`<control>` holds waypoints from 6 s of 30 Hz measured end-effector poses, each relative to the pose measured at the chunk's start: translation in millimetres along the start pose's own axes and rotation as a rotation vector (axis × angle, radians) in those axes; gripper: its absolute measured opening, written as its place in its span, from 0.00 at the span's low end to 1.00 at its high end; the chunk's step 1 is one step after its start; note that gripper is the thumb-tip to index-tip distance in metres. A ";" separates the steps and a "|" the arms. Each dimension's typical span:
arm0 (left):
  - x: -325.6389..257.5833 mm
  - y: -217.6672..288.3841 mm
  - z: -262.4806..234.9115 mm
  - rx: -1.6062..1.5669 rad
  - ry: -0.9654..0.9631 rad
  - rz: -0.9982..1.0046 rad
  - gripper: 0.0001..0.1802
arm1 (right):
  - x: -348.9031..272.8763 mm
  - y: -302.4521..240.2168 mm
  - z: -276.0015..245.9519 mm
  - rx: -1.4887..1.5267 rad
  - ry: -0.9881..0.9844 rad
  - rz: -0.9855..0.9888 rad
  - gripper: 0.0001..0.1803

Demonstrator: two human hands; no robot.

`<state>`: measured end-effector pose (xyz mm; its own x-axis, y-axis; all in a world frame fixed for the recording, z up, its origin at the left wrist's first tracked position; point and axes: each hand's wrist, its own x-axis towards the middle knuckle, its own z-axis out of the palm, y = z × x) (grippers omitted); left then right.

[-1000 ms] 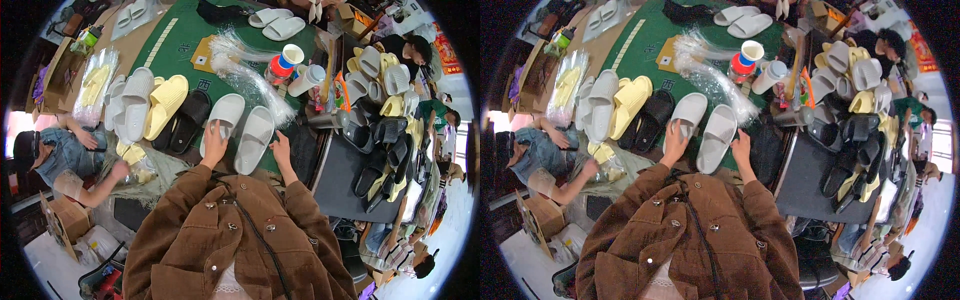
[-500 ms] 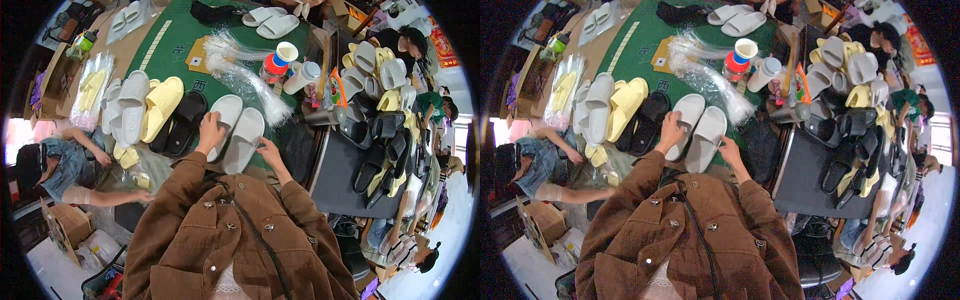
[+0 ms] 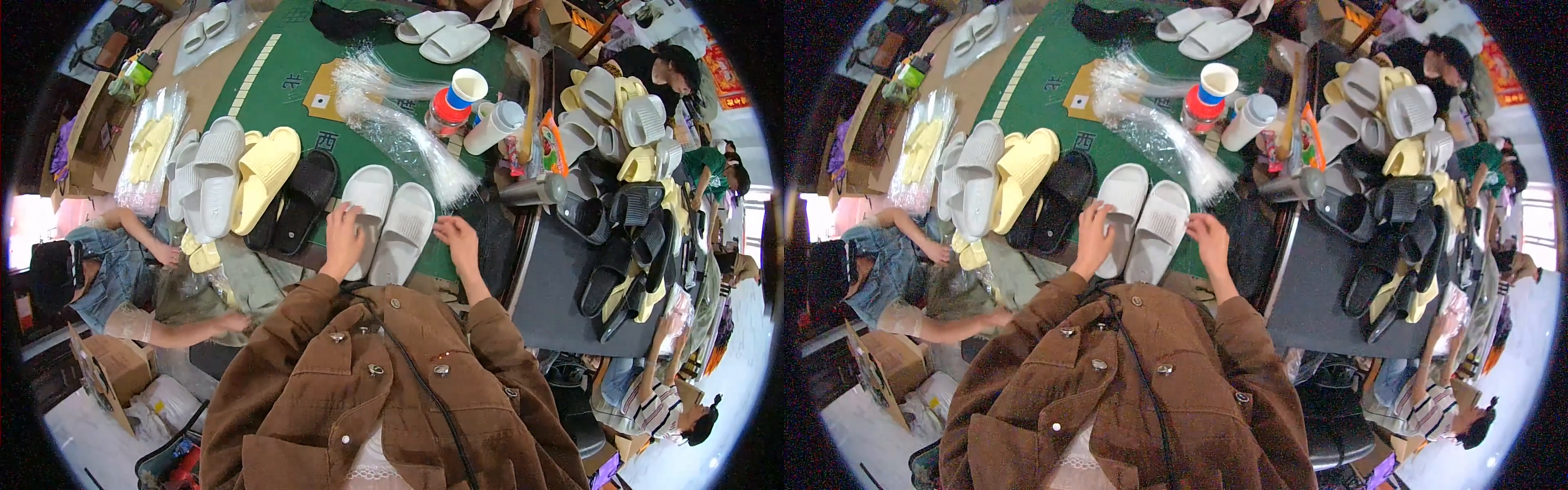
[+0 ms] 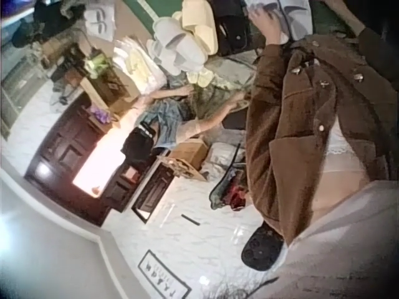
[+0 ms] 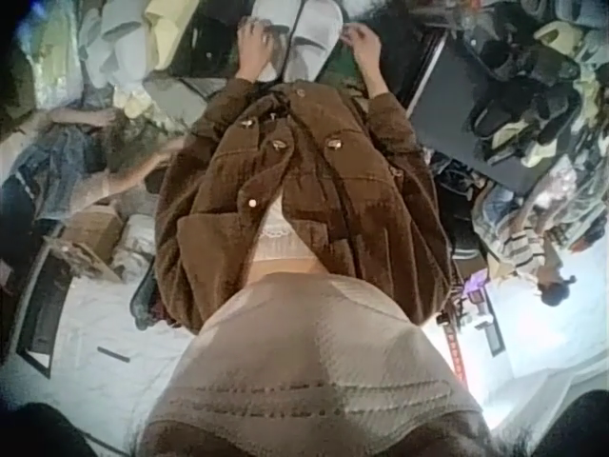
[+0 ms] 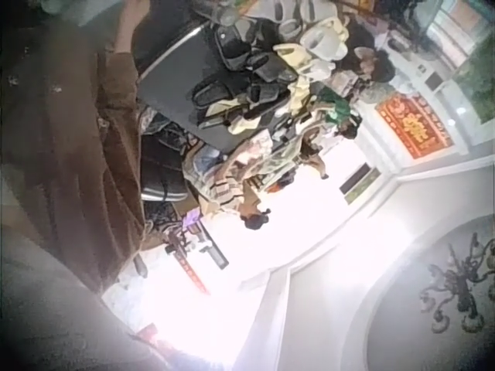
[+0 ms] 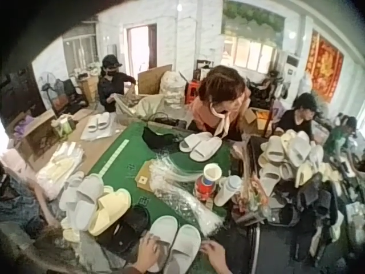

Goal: Assembling and inspecting slippers by hand in a factory setting.

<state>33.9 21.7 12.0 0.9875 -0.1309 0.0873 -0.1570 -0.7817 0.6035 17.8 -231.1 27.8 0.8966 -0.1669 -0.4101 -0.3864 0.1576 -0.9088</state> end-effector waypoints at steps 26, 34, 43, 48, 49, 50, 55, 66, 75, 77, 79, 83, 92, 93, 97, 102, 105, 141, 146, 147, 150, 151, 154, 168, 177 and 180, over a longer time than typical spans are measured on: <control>-9.2 33.0 -43.0 0.342 -0.097 0.329 0.05 | -17.2 -11.8 -22.8 0.202 0.076 0.102 0.12; -28.8 0.7 -8.9 0.081 -0.207 0.270 0.04 | -15.6 32.9 1.9 -0.136 -0.312 0.435 0.11; -37.4 -0.3 3.7 -0.180 -0.315 -0.092 0.11 | -27.2 23.2 30.7 -0.361 -0.383 0.326 0.14; -38.0 -14.1 13.2 -0.179 -0.247 -0.078 0.15 | -7.1 22.2 6.2 -0.067 -0.091 0.169 0.07; -35.3 -12.0 12.0 -0.188 -0.222 -0.063 0.16 | -2.1 21.9 -0.7 -0.017 -0.036 0.085 0.07; -32.8 -9.6 10.9 -0.188 -0.224 -0.062 0.16 | 5.2 21.0 -7.1 -0.043 -0.001 0.131 0.07; -24.2 2.6 10.8 -0.310 -0.347 -0.168 0.17 | 32.7 26.0 -13.4 -0.115 0.160 0.085 0.07; -23.9 0.3 33.0 -0.327 -0.337 -0.133 0.22 | 96.1 48.5 -18.7 0.010 0.180 0.134 0.07; -23.2 -1.1 35.8 -0.298 -0.334 -0.130 0.23 | 90.6 31.7 -34.5 -0.193 0.151 0.028 0.08; -25.8 -2.3 34.4 -0.307 -0.293 -0.133 0.22 | 79.5 29.2 -29.3 -0.096 0.071 0.091 0.08; -25.2 -1.9 33.3 -0.352 -0.229 -0.177 0.17 | 65.9 23.7 -24.7 -0.091 0.131 0.061 0.08; -21.9 -5.2 34.1 -0.340 -0.204 -0.233 0.10 | 33.7 24.6 -17.9 0.078 0.124 0.145 0.09; -37.5 -7.2 22.6 -0.173 -0.322 -0.140 0.12 | -33.8 22.1 3.8 -0.149 -0.307 0.145 0.11; -40.5 -8.3 21.8 -0.172 -0.321 -0.142 0.12 | -38.8 18.8 4.8 -0.152 -0.317 0.140 0.08; -45.8 -10.0 20.3 -0.156 -0.333 -0.128 0.12 | -40.3 27.3 3.8 -0.368 -0.434 0.123 0.05; -36.1 -7.7 14.5 -0.036 -0.326 -0.137 0.10 | -32.1 41.6 16.6 -0.571 -0.489 0.067 0.13; -27.5 -8.5 12.7 -0.038 -0.259 0.022 0.23 | -26.4 53.2 27.4 -0.530 -0.468 -0.035 0.20; -22.9 13.2 14.9 -0.242 -0.057 -0.044 0.05 | -27.5 44.0 49.8 0.485 -0.285 0.515 0.26; -19.9 15.1 10.8 -0.134 0.078 0.068 0.06 | -28.7 40.7 51.1 0.379 -0.273 0.515 0.25; -21.3 14.7 13.2 -0.114 0.029 0.097 0.05 | -29.0 38.7 51.2 0.394 -0.288 0.514 0.25; -27.7 6.6 24.7 -0.118 -0.099 0.100 0.04 | -29.5 36.8 51.8 0.454 -0.296 0.514 0.25; -28.2 5.7 25.7 -0.142 -0.182 0.073 0.04 | -29.8 36.2 52.2 0.501 -0.287 0.517 0.25; -26.7 3.7 27.0 -0.182 -0.135 0.025 0.04 | -31.0 35.5 51.6 0.538 -0.269 0.519 0.25; -26.3 10.4 27.1 -0.209 -0.180 0.001 0.10 | -24.0 57.7 43.3 0.715 -0.158 0.608 0.20; -24.5 20.7 21.5 -0.267 -0.352 -0.114 0.15 | -24.0 63.1 43.8 0.658 -0.213 0.578 0.27; -26.8 12.8 24.8 -0.255 -0.365 -0.073 0.13 | -26.4 57.5 47.6 0.652 -0.253 0.572 0.28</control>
<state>5.1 0.1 -2.2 0.9204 -0.3227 -0.2206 -0.0339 -0.6280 0.7775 -17.8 -171.3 -10.0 0.6560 0.3133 -0.6866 -0.6574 0.6841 -0.3160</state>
